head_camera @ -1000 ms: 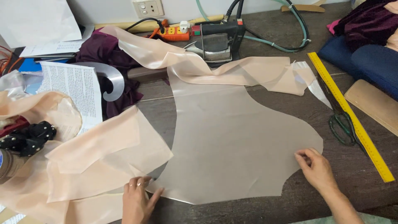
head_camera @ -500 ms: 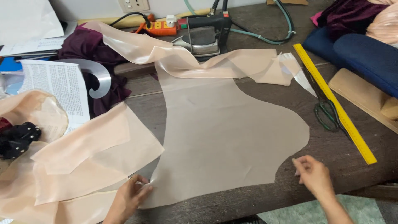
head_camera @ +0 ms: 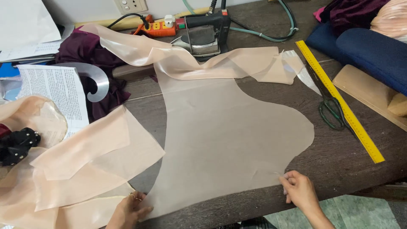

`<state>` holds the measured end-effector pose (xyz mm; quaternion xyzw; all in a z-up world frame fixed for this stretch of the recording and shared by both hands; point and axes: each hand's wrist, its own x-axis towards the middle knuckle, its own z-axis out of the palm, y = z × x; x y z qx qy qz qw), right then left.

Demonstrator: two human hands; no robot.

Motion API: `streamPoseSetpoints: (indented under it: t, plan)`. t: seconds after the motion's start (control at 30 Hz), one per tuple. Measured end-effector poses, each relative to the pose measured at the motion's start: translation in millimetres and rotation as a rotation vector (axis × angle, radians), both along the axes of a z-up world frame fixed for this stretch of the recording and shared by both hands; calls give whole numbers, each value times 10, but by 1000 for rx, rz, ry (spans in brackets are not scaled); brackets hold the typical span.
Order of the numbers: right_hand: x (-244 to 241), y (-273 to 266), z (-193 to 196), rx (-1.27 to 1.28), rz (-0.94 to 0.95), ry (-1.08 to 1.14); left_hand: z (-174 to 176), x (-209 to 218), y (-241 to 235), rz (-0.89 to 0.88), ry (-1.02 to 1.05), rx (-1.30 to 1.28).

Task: Preparing and marking fabric pieces on a cutting table for garment assembly

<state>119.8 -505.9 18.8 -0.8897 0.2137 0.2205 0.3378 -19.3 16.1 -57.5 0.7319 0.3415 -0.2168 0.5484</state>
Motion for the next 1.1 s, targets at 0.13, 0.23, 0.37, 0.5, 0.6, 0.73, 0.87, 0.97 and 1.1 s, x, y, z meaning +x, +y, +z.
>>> streamPoseSetpoints:
  t: [0.13,0.23,0.37,0.5,0.6,0.73,0.87,0.97,1.1]
  plan:
    - [-11,-113,-17,-13,12,9,-91,-71,-106,-186,-1,162]
    - [-31,-148,2,17,-4,34,-110,-107,-176,-324,86,346]
    - [-37,-177,4,90,-36,63,-223,-147,-137,-449,141,504]
    - [-48,-273,-117,151,-29,46,-447,-252,3,-426,166,548]
    - [-27,-363,-161,271,-88,122,-123,-183,-85,-356,179,522]
    - [169,-483,66,45,-76,19,-132,-139,-22,-335,194,686]
    - [462,-514,95,-261,118,-581,556,231,-583,-146,-540,1072]
    - [624,-70,46,-300,373,-759,557,550,-1106,-361,-780,1241]
    - [496,431,-130,-510,604,-604,608,625,-1609,-566,-656,1323]
